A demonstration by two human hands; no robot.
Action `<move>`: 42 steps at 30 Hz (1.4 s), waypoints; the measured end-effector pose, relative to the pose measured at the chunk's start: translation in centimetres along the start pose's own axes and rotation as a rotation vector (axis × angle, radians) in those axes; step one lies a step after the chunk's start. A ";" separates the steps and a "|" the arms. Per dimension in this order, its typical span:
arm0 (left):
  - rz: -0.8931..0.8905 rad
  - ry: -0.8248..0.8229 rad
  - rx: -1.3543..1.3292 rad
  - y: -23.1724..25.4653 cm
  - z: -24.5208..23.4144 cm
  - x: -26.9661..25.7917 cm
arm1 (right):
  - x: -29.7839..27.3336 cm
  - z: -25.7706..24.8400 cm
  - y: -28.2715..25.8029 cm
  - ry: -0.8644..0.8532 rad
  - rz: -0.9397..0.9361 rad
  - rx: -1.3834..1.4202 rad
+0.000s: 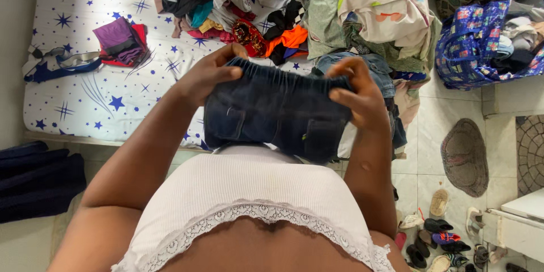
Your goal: The person folds various items of clothing by hand on a bed, including a plaid shirt, denim shorts, a black garment, a white t-shirt, a checked garment, and gray shorts, placing each folded item into a stack.
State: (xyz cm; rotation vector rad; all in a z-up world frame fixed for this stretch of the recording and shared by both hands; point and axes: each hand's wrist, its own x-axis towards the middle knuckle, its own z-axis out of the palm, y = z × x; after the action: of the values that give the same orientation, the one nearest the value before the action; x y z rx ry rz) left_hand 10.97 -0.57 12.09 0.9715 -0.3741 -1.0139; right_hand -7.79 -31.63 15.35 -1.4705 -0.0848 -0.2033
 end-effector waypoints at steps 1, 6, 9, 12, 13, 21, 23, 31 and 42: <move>-0.009 0.128 0.012 -0.5 0.0 0.2 | 1.8 1.1 0.8 0.090 0.096 -0.151; 0.456 0.520 0.861 -3.4 5.8 -1.2 | 2.9 8.9 1.0 0.425 0.210 -0.750; 0.545 0.497 0.980 -3.9 9.9 -2.1 | 1.3 12.4 0.5 0.390 -0.142 -0.827; 0.765 0.290 0.999 -2.8 10.7 -2.0 | 1.2 12.5 0.0 0.282 -0.277 -0.849; 0.813 0.163 0.933 -2.6 10.8 -2.1 | 1.1 11.9 -0.2 0.212 -0.192 -0.539; 0.751 0.289 0.909 -3.7 7.7 -4.5 | -0.3 8.6 1.3 0.239 -0.161 -0.437; 0.754 0.361 0.746 -3.2 4.8 -4.6 | -1.4 8.5 0.5 0.098 -0.056 -0.035; -0.154 -0.572 0.168 -11.4 -1.4 -5.6 | -2.8 8.5 -0.8 -0.026 0.128 0.319; -0.559 -0.210 0.571 -7.9 4.7 -9.7 | -3.0 9.3 -0.9 -0.399 -0.160 -0.651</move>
State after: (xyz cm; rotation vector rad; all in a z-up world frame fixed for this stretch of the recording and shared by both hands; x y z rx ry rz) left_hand -1.38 3.84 9.72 1.5388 -0.6042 -1.5694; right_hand -10.24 -22.25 16.67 -2.1413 -0.4981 -0.0612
